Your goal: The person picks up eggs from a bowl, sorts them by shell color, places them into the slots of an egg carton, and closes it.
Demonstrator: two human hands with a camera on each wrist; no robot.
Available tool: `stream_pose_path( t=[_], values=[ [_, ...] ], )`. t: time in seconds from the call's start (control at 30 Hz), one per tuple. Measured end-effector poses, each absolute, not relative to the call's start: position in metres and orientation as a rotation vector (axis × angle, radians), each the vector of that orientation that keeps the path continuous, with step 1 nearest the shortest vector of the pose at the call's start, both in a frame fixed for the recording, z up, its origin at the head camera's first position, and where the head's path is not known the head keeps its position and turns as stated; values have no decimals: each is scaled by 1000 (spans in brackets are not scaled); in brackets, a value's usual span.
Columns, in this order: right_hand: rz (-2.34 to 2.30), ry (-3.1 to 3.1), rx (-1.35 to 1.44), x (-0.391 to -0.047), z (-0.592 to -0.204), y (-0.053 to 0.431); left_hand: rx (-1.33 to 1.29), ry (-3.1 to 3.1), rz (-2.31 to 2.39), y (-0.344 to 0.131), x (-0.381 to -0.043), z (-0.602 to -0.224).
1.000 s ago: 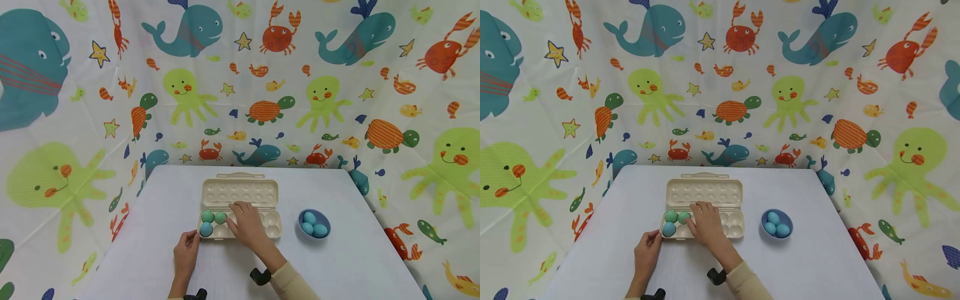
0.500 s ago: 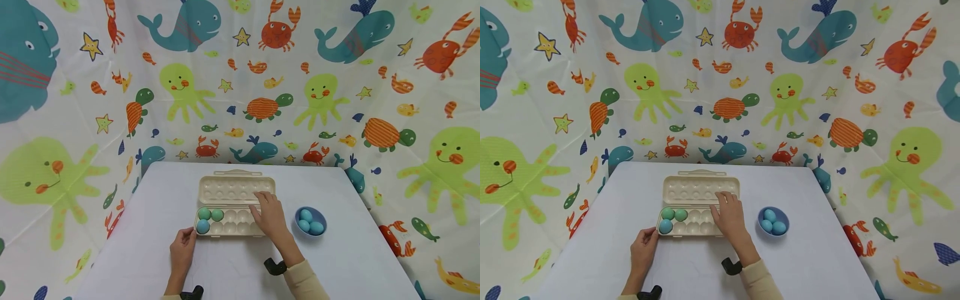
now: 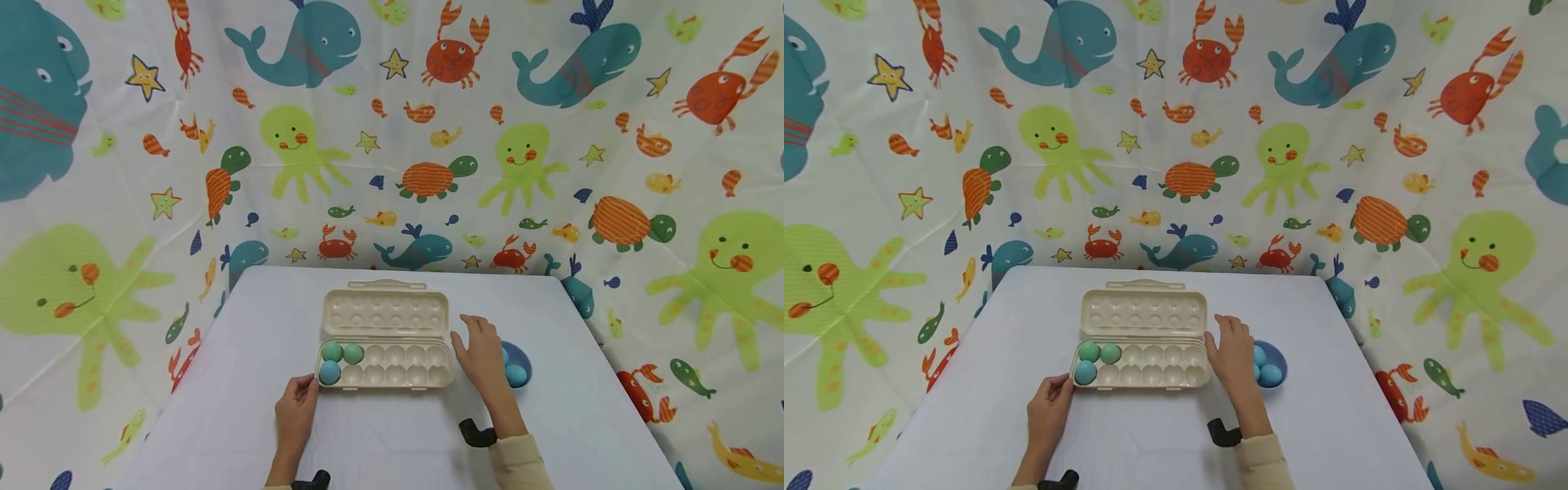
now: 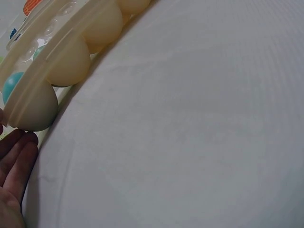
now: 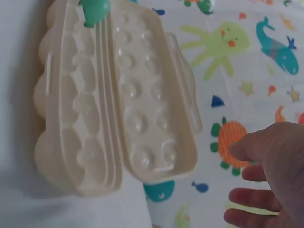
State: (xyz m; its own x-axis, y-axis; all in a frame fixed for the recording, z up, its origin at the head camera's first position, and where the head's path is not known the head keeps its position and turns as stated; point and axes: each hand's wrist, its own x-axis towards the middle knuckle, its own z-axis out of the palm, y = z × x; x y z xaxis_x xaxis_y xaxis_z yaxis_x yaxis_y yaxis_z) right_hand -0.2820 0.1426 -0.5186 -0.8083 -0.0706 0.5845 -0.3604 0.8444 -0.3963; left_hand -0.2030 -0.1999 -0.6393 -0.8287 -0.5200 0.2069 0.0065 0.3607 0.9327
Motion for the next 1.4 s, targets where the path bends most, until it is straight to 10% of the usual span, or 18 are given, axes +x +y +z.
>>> stream_pose_path(
  t=[1.4],
  values=[
    [540,-3014,-165,-296,-554,212,453,-2140,-1486,-199,-203,-641]
  ],
)
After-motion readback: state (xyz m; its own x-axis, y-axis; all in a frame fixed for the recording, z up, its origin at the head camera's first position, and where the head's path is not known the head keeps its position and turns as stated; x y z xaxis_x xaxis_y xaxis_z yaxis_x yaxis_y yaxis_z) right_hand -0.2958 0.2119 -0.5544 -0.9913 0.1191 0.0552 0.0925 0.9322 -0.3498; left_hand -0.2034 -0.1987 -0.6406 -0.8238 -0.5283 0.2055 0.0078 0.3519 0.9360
